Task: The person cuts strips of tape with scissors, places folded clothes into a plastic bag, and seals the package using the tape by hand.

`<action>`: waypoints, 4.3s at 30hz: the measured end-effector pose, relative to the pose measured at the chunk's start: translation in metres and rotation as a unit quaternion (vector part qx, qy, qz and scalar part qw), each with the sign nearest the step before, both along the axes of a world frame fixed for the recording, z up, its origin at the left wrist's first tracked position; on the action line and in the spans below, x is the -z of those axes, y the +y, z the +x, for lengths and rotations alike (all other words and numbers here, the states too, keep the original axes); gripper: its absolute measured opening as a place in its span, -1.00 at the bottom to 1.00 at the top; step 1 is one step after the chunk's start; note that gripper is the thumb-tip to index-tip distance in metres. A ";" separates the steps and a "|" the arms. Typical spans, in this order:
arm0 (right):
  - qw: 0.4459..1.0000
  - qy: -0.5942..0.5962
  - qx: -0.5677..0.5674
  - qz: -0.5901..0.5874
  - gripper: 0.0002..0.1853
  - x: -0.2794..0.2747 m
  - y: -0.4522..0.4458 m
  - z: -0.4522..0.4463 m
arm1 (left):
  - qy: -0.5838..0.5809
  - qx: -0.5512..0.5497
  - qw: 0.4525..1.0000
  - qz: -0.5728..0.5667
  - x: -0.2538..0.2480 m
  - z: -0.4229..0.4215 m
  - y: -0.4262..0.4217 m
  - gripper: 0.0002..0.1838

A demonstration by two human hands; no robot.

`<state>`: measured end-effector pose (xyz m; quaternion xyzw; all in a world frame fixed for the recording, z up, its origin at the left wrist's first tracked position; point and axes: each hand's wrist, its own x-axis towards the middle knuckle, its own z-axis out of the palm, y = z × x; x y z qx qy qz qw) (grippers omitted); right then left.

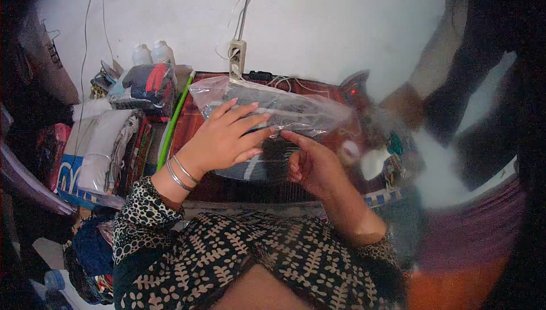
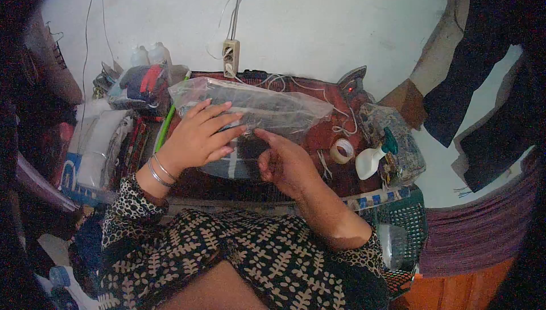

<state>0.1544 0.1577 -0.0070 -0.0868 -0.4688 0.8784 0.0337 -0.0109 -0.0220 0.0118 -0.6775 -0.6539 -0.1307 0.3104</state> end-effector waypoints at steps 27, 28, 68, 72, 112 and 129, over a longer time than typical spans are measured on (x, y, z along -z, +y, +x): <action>0.557 0.073 0.166 0.810 -0.40 -0.021 -0.030 0.004 | -0.017 -0.007 0.999 0.034 0.002 0.002 0.001 -0.53; 0.550 0.086 0.133 0.820 -0.33 -0.015 -0.034 0.000 | -0.015 -0.006 0.999 0.034 0.002 0.001 0.002 -0.53; 0.734 -0.025 0.414 0.537 -0.74 -0.022 0.110 -0.015 | -0.064 -0.103 0.988 0.095 -0.036 0.024 0.060 -0.62; 0.790 -0.007 0.404 0.462 -0.73 -0.013 0.119 -0.037 | -0.076 -0.202 0.976 0.002 -0.020 -0.003 0.095 -0.48; 0.638 0.173 0.408 0.630 -0.82 0.004 0.070 -0.038 | -0.063 -0.131 0.986 0.083 -0.006 0.011 0.075 -0.76; 0.713 0.046 0.168 0.679 -0.78 -0.053 0.056 -0.050 | -0.053 -0.118 0.980 0.154 -0.016 0.014 0.068 -0.85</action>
